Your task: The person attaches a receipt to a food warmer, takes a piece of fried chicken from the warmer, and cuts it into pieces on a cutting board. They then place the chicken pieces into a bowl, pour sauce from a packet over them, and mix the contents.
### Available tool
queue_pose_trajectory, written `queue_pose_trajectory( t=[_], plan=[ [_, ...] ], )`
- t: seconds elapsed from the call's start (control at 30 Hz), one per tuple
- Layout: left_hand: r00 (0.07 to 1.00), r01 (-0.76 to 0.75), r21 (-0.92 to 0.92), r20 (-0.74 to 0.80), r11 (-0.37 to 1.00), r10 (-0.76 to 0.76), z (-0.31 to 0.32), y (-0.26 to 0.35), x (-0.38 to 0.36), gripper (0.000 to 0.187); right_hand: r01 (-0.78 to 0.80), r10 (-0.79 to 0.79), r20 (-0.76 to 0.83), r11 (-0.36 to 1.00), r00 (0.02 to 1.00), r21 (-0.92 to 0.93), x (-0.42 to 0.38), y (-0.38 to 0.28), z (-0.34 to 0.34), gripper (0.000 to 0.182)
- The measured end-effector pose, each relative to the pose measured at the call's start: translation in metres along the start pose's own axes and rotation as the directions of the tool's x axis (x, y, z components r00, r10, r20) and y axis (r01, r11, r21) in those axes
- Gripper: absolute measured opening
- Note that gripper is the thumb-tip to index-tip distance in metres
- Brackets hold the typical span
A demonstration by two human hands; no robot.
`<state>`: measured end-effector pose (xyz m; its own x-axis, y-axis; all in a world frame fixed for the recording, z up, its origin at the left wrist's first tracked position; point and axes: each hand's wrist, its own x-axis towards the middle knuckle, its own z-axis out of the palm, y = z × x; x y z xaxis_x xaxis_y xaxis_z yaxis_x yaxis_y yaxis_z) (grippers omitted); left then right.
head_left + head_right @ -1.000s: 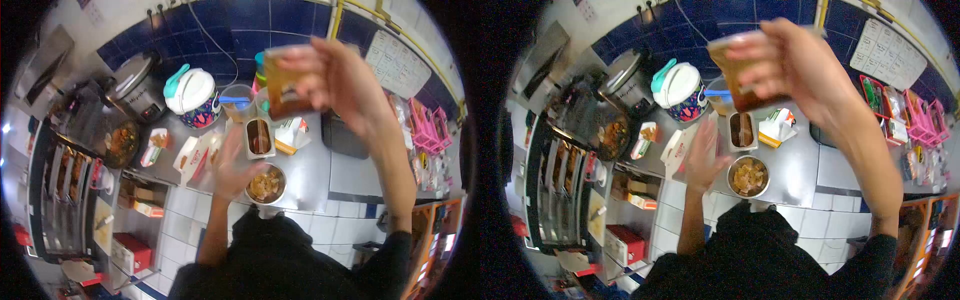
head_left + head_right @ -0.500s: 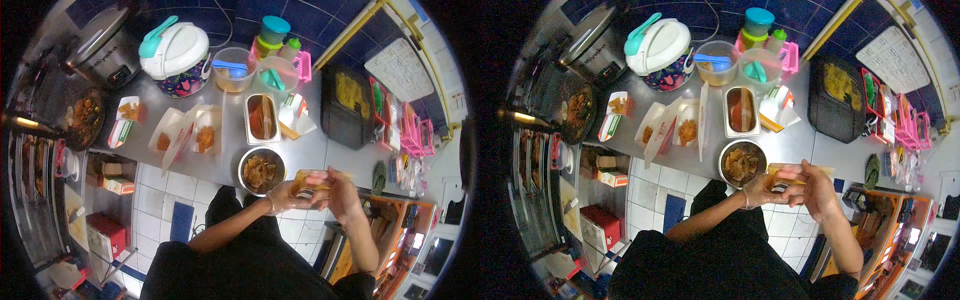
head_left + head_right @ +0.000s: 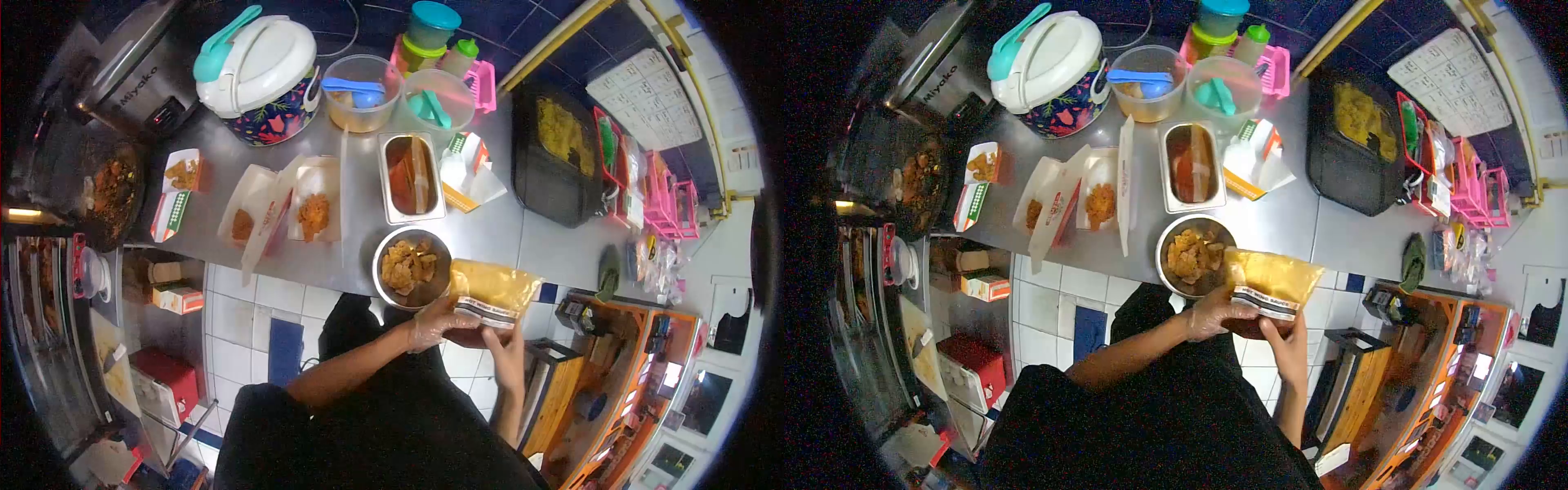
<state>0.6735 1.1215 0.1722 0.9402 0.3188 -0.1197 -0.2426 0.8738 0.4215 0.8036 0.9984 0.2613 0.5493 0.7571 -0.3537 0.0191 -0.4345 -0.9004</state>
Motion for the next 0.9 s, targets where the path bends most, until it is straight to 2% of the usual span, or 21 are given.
queue_pose_trajectory(
  t=[0.03,0.07,0.1,0.17,0.2,0.23,0.3,0.37,0.4,0.47,0.5,0.57,0.7,0.77,0.83,0.9],
  plan=[
    [1.0,0.002,-0.006,0.01,1.0,-0.002,-0.001,-0.002,0.0,0.06,-0.022,0.022,-0.011,0.999,1.0,0.033,0.005,-0.001,0.006,0.048],
    [0.998,0.027,0.028,-0.057,0.999,-0.025,-0.003,-0.005,-0.001,0.059,0.013,-0.013,0.001,0.999,1.0,0.045,0.008,-0.014,0.012,0.036],
    [0.991,0.051,0.061,-0.129,0.997,-0.043,-0.005,-0.008,-0.004,0.058,0.012,-0.012,0.001,0.999,1.0,0.042,0.009,-0.022,0.01,0.036],
    [0.99,0.038,0.106,-0.142,0.994,-0.023,-0.001,-0.002,-0.012,0.054,0.065,-0.069,-0.014,0.983,0.998,-0.169,0.01,-0.031,0.011,0.026],
    [0.99,0.07,0.129,-0.133,0.989,-0.053,0.001,0.001,-0.016,0.052,0.058,-0.065,-0.039,0.985,0.997,-0.161,0.01,-0.034,0.014,0.021],
    [0.989,0.101,0.151,-0.125,0.983,-0.082,0.003,0.002,-0.019,0.051,0.052,-0.058,-0.032,0.985,0.998,-0.166,0.01,-0.034,0.014,0.021],
    [0.984,0.125,0.08,-0.137,0.989,-0.113,-0.004,-0.01,-0.02,0.055,0.104,-0.126,-0.043,0.938,0.991,-0.331,0.012,-0.035,0.012,0.025],
    [0.993,0.114,-0.151,0.005,0.982,-0.115,-0.008,-0.021,-0.018,0.052,0.131,-0.167,-0.053,0.904,0.985,-0.407,0.011,-0.042,0.017,0.03],
    [0.994,0.107,-0.157,0.002,0.982,-0.108,-0.01,-0.027,-0.018,0.052,0.134,-0.173,-0.054,0.896,0.983,-0.423,0.011,-0.042,0.016,0.029],
    [0.995,0.093,0.006,-0.035,0.996,-0.092,-0.011,-0.027,-0.018,0.055,0.158,-0.201,-0.055,0.885,0.978,-0.437,0.01,-0.05,0.022,0.029],
    [0.996,0.084,0.002,-0.036,0.996,-0.084,-0.011,-0.027,-0.018,0.055,0.162,-0.204,-0.048,0.882,0.978,-0.442,0.01,-0.054,0.022,0.029],
    [0.989,0.145,-0.061,-0.029,0.988,-0.147,-0.002,-0.012,-0.023,0.056,0.227,-0.266,0.013,0.795,0.964,-0.563,0.009,-0.058,0.019,0.028],
    [0.995,0.099,-0.261,0.042,0.96,-0.091,-0.009,-0.028,-0.018,0.058,0.28,-0.317,0.042,0.761,0.948,-0.586,0.008,-0.052,0.014,0.028],
    [0.996,0.093,-0.247,0.032,0.965,-0.087,-0.003,-0.021,-0.022,0.057,0.265,-0.301,0.05,0.734,0.952,-0.625,0.004,-0.063,0.015,0.027],
    [0.989,0.145,-0.228,0.0,0.963,-0.149,-0.004,-0.023,-0.02,0.056,0.267,-0.3,0.06,0.72,0.952,-0.641,0.005,-0.063,0.012,0.027],
    [0.985,0.171,-0.217,-0.001,0.961,-0.175,-0.004,-0.021,-0.022,0.056,0.229,-0.259,0.04,0.756,0.965,-0.613,0.003,-0.071,0.013,0.028]
  ],
)
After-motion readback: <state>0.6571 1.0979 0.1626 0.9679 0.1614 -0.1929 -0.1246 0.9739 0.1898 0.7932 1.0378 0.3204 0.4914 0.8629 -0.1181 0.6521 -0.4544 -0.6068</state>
